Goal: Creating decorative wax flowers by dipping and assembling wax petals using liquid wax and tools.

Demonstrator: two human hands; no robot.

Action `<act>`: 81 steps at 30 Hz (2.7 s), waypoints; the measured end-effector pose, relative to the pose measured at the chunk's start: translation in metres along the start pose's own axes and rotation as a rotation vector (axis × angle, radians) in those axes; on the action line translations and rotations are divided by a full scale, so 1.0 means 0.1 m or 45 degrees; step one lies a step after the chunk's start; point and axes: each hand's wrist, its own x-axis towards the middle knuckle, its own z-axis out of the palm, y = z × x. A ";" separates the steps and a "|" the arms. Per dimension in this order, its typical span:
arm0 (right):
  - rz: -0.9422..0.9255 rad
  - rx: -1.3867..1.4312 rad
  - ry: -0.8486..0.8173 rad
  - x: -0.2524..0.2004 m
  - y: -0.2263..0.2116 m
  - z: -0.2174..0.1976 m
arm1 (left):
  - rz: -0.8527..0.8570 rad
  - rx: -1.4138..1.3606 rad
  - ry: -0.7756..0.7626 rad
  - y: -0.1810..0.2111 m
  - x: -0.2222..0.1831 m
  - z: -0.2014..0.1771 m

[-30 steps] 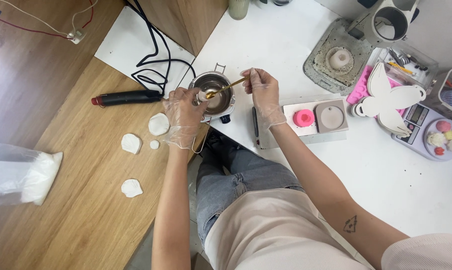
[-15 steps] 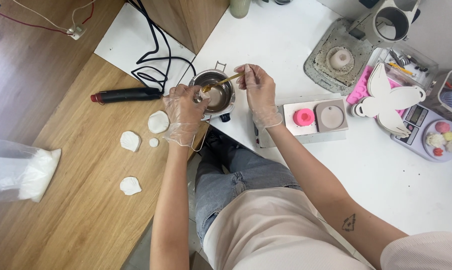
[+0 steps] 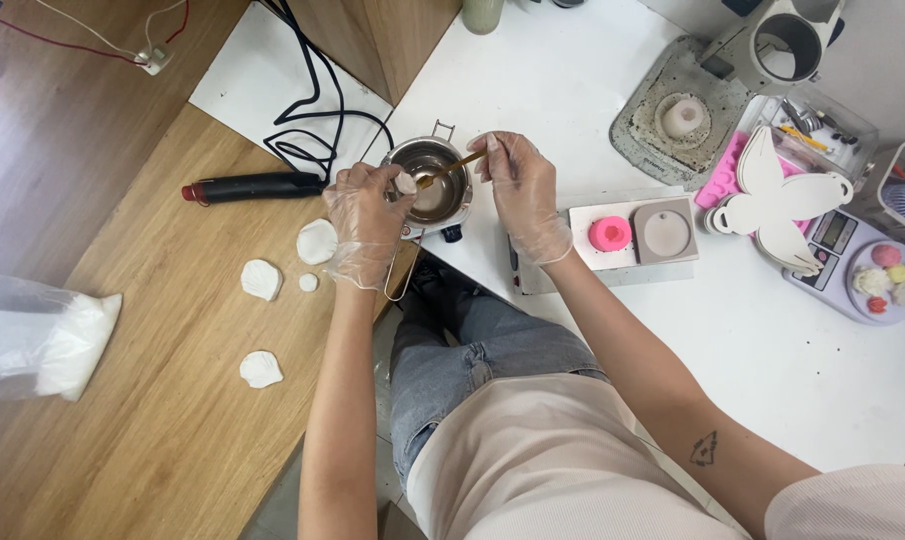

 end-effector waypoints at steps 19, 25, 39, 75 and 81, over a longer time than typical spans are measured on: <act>-0.005 -0.088 0.108 -0.29 0.09 -0.18 | 0.685 0.835 -0.316 -0.13 0.25 0.20; 0.035 -0.078 0.101 -0.39 0.04 -0.20 | 0.638 0.780 -0.143 0.01 0.19 -0.02; 0.319 0.096 0.079 -0.43 0.24 -0.13 | -0.547 -1.438 0.012 0.34 -0.03 -0.21; 0.482 0.138 0.023 -0.51 0.40 -0.14 | -0.572 -1.823 -0.217 1.77 -0.69 -1.38; 0.308 0.082 0.077 -0.57 0.47 -0.10 | -0.495 -2.023 -0.461 1.70 -0.81 -1.17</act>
